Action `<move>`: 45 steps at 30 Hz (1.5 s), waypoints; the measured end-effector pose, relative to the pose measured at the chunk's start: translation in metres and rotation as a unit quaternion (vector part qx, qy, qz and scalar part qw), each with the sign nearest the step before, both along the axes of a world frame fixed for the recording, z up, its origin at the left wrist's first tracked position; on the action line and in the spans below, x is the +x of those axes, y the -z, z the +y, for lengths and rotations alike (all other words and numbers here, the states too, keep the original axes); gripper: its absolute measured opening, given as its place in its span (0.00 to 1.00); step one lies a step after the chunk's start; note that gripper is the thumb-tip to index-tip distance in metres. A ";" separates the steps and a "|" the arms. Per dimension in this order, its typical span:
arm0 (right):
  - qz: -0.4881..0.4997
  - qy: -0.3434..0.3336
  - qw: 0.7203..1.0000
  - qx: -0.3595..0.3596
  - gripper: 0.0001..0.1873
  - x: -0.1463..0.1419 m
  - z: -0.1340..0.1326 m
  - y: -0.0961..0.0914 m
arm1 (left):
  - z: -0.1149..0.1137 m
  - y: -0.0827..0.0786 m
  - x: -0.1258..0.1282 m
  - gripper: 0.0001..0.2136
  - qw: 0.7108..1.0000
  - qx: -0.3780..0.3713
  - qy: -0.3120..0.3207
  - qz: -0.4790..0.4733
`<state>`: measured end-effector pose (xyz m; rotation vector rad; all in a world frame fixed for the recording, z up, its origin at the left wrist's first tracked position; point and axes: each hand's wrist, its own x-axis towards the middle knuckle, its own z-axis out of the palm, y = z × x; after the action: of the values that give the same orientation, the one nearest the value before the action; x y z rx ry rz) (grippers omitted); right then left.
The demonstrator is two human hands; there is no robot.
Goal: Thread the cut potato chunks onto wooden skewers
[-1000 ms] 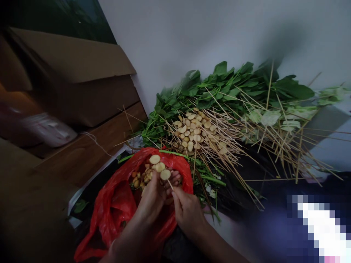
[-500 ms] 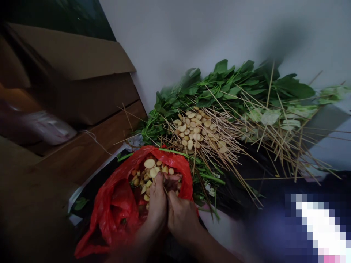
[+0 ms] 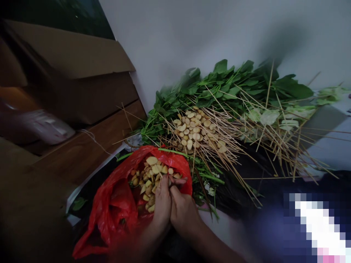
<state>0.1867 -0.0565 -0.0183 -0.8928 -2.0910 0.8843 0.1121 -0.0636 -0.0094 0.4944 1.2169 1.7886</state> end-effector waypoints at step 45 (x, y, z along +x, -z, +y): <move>-0.043 -0.017 0.994 0.101 0.14 0.003 -0.014 0.004 | 0.021 -0.043 -0.050 0.14 0.994 0.042 -0.029 -0.099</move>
<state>0.1897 -0.0703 -0.0218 -0.8042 -2.2296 0.6469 0.0618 -0.0421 0.0335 0.3233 1.0319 1.8964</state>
